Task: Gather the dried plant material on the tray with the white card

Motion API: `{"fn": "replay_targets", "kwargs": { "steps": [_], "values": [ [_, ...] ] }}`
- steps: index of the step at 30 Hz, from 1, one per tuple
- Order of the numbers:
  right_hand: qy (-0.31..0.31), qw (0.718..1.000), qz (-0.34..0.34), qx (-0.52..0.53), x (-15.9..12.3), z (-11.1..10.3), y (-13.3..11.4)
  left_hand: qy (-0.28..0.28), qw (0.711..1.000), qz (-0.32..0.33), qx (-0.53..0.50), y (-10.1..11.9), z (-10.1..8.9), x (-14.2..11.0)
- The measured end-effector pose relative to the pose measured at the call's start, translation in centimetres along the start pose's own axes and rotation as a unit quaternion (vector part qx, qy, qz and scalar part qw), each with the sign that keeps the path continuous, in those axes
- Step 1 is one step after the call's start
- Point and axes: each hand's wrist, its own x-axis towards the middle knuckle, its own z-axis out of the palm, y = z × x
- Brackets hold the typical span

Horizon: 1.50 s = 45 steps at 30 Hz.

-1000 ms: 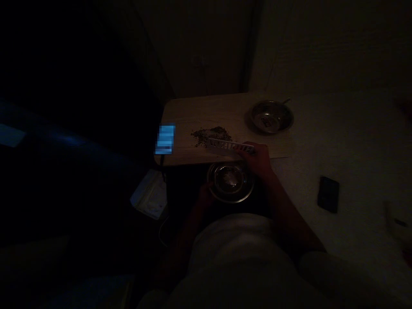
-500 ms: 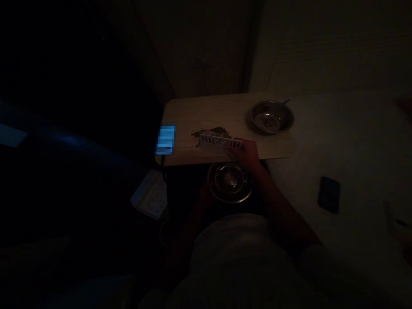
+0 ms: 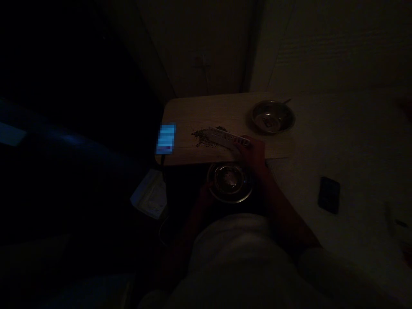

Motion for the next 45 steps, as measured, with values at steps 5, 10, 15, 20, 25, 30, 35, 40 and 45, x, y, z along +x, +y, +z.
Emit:
{"fn": "replay_targets", "kwargs": {
  "steps": [5, 10, 15, 20, 25, 30, 35, 40, 45],
  "values": [
    [0.022, 1.0, 0.001, 0.022, 0.0, -0.2, -0.1, 0.002, 1.0, -0.009, 0.001, 0.0, -0.6, 0.6],
    [0.027, 0.999, 0.01, 0.025, -0.1, -0.6, -0.1, 0.018, 1.0, 0.005, 0.007, -0.3, -1.3, 1.1],
    [0.011, 1.0, 0.018, 0.017, -0.3, -0.7, -0.2, 0.027, 1.0, -0.002, -0.004, -0.3, -1.2, 0.9],
    [-0.008, 1.0, -0.009, -0.003, -0.3, -0.6, -0.6, 0.025, 1.0, 0.008, 0.007, -0.2, -1.2, 0.8],
    [-0.023, 0.999, -0.014, 0.026, -0.4, -0.5, -0.9, 0.039, 0.999, 0.001, 0.012, -0.2, -1.2, 0.9],
    [-0.023, 0.999, -0.013, 0.019, -0.4, -0.8, -1.0, 0.03, 0.999, 0.021, 0.004, -0.3, -1.5, 1.0],
    [-0.047, 0.999, -0.005, 0.028, -0.5, -1.0, -1.1, 0.041, 0.999, 0.027, 0.005, -0.1, -1.4, 0.8],
    [-0.039, 0.999, -0.008, 0.022, -0.7, -1.2, -1.3, 0.02, 0.999, 0.033, -0.015, 0.2, -0.8, 0.5],
    [-0.049, 0.998, 0.011, 0.044, -0.9, -1.4, -1.0, 0.035, 0.999, 0.032, -0.018, 0.4, -0.7, 0.6]
  ]
}}
